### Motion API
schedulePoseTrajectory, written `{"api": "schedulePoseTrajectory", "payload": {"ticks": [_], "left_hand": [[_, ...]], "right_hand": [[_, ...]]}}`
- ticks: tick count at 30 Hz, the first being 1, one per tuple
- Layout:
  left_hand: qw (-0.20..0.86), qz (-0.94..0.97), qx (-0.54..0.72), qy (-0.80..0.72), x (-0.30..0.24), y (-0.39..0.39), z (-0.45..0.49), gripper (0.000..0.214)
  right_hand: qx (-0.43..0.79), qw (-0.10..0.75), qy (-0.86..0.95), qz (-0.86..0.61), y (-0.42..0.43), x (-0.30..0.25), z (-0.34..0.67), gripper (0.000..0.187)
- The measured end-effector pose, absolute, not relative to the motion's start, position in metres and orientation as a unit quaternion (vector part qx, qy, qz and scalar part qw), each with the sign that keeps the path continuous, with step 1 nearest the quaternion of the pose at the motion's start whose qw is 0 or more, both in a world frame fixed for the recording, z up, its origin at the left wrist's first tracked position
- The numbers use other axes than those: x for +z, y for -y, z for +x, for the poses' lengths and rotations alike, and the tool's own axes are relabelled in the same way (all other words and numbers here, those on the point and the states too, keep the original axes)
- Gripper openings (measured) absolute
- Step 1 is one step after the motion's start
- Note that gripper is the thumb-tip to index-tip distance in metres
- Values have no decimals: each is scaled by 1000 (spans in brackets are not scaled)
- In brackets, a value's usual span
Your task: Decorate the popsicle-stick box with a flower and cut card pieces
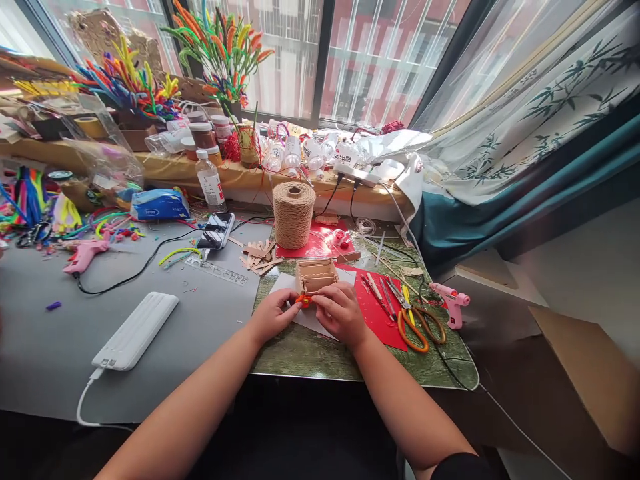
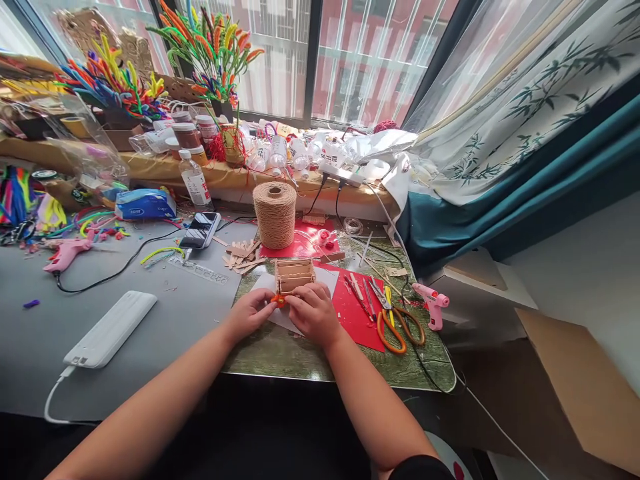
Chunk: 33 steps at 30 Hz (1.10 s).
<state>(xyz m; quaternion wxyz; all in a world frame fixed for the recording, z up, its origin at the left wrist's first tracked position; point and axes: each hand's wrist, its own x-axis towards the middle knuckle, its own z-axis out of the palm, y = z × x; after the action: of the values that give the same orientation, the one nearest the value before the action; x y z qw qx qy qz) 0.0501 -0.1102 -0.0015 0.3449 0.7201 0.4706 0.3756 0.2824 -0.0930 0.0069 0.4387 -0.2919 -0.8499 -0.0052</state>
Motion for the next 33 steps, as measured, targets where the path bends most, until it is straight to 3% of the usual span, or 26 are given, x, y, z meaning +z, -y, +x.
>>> {"api": "schedulePoseTrajectory", "payload": {"ticks": [20,29,33], "left_hand": [[320,713,370,-503,-13,103,54,30],[257,697,468,-479,-9,105,50,19],[312,673,496,-451,-12,97,52,40]], "right_hand": [[35,423,827,-368,94,4,272,7],[45,473,805,-356,91,6,285,27],[52,448,824,-344,90,5,283,37]]}}
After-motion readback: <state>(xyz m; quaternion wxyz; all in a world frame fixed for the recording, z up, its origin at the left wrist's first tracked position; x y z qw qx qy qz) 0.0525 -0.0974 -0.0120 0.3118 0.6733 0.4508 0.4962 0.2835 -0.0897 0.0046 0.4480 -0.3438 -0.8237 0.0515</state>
